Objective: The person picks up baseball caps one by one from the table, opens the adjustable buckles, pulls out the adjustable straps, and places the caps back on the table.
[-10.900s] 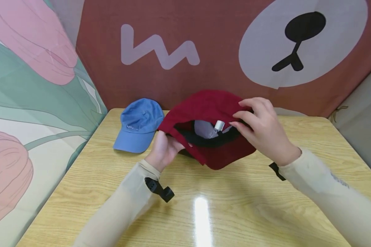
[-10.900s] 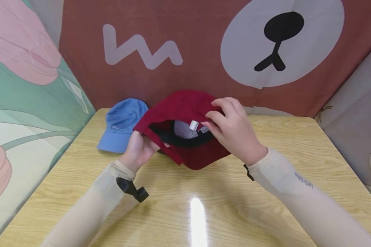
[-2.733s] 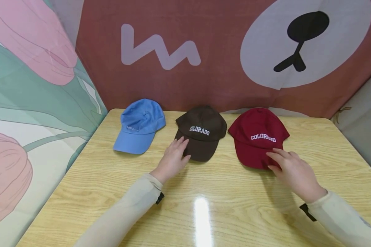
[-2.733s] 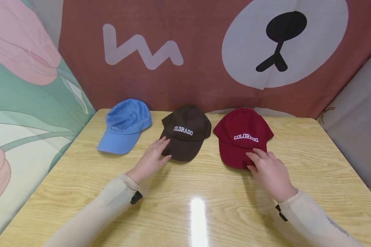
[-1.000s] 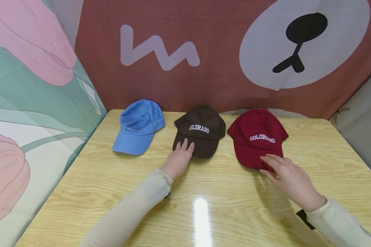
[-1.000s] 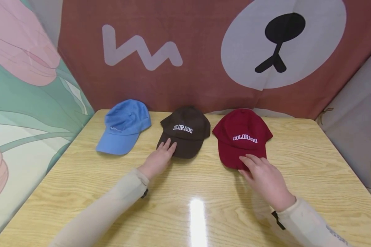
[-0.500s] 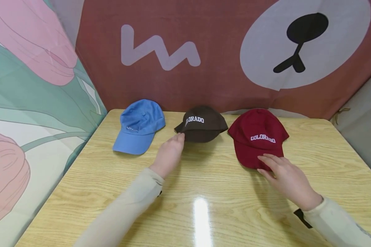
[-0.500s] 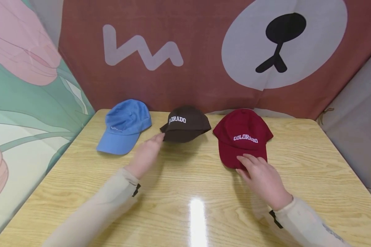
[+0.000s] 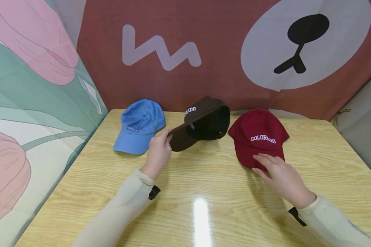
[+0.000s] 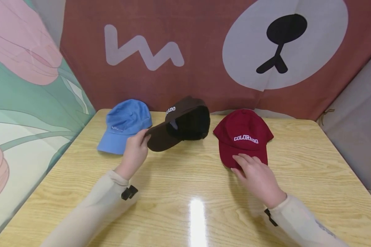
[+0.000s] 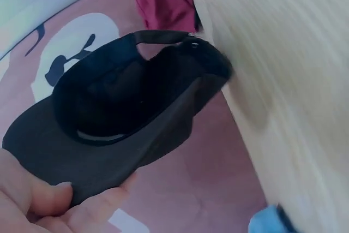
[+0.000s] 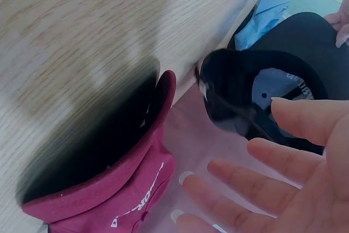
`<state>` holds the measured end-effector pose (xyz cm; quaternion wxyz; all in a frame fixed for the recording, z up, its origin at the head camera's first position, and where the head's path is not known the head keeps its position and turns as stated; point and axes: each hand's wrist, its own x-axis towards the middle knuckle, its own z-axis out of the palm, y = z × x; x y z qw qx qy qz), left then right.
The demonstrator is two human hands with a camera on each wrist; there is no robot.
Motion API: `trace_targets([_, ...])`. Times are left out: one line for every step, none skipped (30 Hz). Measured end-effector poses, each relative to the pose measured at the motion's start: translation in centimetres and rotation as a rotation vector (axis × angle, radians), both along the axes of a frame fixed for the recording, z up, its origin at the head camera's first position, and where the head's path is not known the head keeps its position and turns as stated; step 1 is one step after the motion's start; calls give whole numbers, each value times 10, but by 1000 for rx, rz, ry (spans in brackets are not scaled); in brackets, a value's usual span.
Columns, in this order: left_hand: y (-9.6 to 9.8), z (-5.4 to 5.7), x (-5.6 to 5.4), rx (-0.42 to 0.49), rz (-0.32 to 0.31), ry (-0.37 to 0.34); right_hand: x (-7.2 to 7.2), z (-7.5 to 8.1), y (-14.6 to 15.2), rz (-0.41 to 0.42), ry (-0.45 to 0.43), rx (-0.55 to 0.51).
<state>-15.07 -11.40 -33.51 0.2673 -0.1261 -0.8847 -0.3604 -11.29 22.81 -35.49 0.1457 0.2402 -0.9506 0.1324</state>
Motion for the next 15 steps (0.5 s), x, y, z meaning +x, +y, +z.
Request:
trace_targets([0, 0, 1, 31, -9, 2, 0, 0, -1, 0, 2, -3])
trace_targets([-1, -1, 2, 56, -16, 7, -1, -1, -1, -1, 3, -6])
trace_targets([-1, -1, 3, 83, -26, 9, -1, -1, -2, -2, 7, -9])
trace_targets([-1, -1, 4, 105, -36, 13, -1, -1, -3, -2, 8, -13])
trace_targets([-1, -1, 5, 128, -43, 16, -2, -1, -4, -3, 8, -16])
trace_targets([0, 0, 6, 148, -48, 14, -2, -1, -4, -4, 8, -20])
trace_targets([0, 0, 7, 172, -53, 11, -3, -1, -5, -5, 3, -24])
trace_targets([0, 1, 8, 188, -55, 8, -3, -1, -5, -8, -6, -28])
trace_targets([1, 1, 9, 209, -58, -2, -3, 0, -6, -10, -18, -34])
trace_targets([1, 1, 10, 230, -61, -10, -3, 0, -6, -13, -32, -39])
trace_targets([1, 2, 11, 257, -65, -22, -4, 1, -7, -17, -50, -44])
trace_targets([2, 2, 11, 288, -70, -35, -4, 1, -7, -20, -67, -50])
trace_targets([2, 2, 12, 320, -76, -50, -4, 1, -8, -22, -83, -56])
trace_targets([3, 2, 13, 357, -86, -67, -4, 2, -8, -26, -100, -65])
trace_targets([3, 1, 14, 398, -96, -84, -5, 2, -9, -28, -117, -74])
